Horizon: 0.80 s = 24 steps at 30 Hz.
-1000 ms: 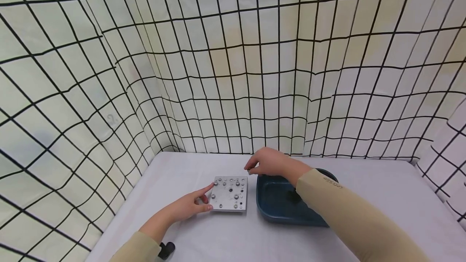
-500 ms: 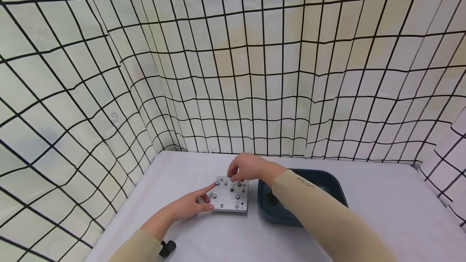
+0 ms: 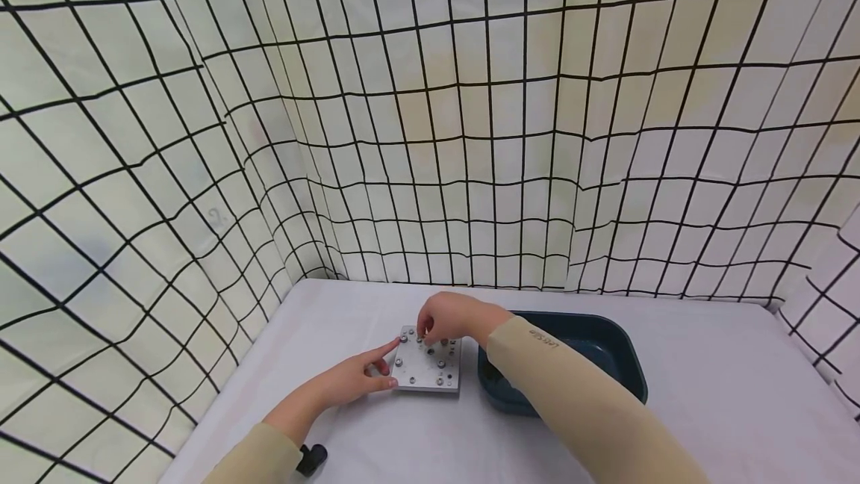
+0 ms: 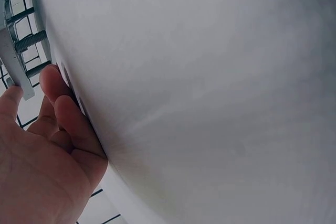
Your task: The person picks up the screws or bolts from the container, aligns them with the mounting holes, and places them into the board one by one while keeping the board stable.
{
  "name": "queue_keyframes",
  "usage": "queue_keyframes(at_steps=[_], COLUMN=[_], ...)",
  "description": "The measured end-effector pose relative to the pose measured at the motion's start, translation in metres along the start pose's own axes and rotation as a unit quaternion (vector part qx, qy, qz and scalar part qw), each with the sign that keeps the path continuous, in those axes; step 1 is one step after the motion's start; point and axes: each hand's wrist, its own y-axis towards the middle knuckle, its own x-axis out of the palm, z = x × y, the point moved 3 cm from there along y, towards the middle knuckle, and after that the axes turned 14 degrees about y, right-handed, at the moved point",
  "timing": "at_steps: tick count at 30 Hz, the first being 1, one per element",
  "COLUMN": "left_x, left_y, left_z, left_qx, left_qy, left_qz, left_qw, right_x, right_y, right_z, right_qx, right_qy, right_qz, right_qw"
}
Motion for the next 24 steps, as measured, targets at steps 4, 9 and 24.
queue_keyframes(at_steps=[4,9,24], left_x=[-0.001,0.0,0.0], left_y=[0.0,0.0,0.001], left_z=[0.001,0.001,0.002], left_qx=[0.001,-0.001,-0.006], left_qy=[0.002,0.004,0.003], left_qz=[0.003,0.004,0.002], left_qw=[1.0,1.0,1.0], right_x=[0.003,0.008,0.015], right_y=[0.0,0.002,0.005], right_z=[0.002,0.005,0.007], right_qx=[0.007,0.018,0.015], right_qy=[0.003,0.001,-0.047], right_qz=[-0.004,-0.011,-0.027], right_qw=[1.0,1.0,0.998])
